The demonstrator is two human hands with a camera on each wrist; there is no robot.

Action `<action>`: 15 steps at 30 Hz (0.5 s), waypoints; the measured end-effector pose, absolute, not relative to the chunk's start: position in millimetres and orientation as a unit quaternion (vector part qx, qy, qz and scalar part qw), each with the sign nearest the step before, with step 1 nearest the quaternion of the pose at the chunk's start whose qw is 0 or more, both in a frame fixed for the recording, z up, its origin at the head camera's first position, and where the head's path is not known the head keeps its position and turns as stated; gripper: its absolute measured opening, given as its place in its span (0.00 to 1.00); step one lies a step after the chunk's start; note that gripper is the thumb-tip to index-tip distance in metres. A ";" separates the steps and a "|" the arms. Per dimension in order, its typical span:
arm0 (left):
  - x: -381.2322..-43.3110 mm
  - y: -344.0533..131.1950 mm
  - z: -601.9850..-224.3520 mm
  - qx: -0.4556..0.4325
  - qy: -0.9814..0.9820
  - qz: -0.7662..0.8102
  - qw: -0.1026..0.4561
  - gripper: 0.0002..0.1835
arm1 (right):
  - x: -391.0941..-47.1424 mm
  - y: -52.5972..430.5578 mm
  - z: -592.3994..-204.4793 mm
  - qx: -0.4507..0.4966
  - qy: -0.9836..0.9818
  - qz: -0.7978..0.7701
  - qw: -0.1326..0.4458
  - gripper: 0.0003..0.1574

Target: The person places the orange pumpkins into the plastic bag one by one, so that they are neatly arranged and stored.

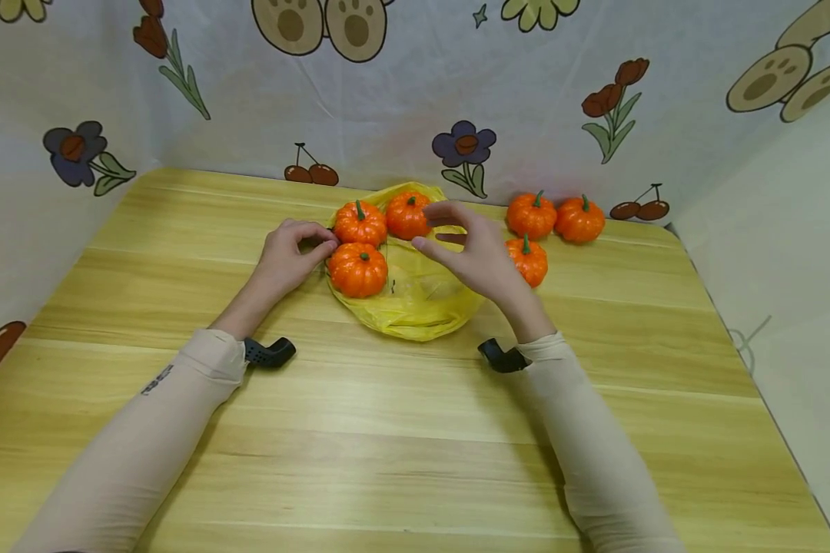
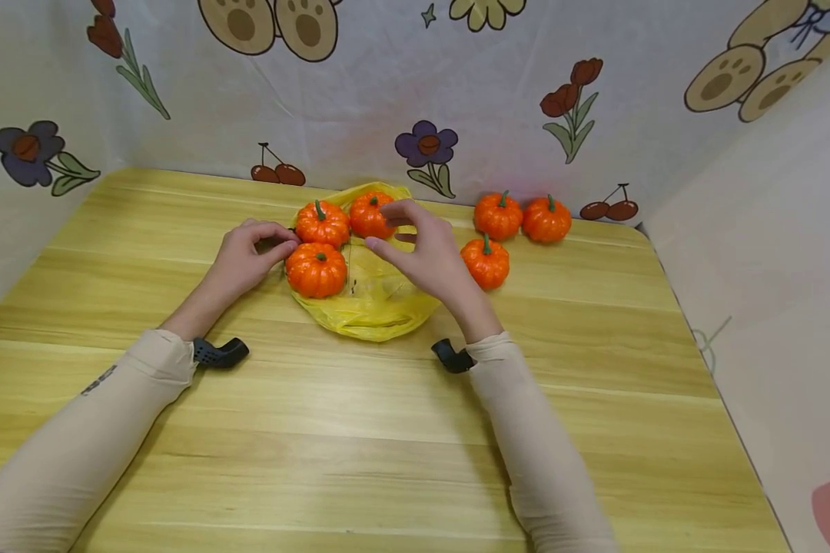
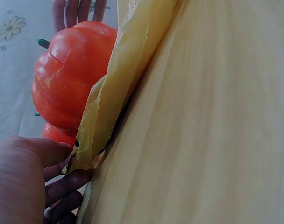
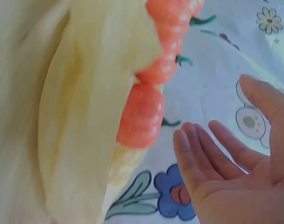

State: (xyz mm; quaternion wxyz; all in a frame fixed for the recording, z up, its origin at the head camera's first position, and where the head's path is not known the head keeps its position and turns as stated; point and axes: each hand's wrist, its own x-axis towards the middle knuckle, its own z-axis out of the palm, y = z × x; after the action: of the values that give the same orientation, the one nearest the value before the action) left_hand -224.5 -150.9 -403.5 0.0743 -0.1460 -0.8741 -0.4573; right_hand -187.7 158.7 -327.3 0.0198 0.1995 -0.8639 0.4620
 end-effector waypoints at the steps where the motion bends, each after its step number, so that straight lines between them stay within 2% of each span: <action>1: -224.5 -150.7 -403.7 -0.145 -0.874 -0.457 0.074 0.08 | -187.5 162.9 -327.2 0.198 -0.862 0.466 0.030 0.32; 6: -224.6 -150.6 -404.4 -0.144 -0.874 -0.458 0.074 0.08 | -185.3 183.8 -325.8 0.182 -0.858 0.474 0.075 0.29; 15: -224.8 -149.8 -404.7 -0.141 -0.874 -0.459 0.072 0.08 | -185.7 227.0 -316.4 0.144 -0.846 0.501 0.111 0.28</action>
State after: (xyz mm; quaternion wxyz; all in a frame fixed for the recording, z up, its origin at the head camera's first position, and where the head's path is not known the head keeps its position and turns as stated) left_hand -224.8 -149.8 -404.7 0.0721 -0.1414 -0.8743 -0.4588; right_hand -185.7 227.0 -316.4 0.1111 0.1438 -0.8464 0.5005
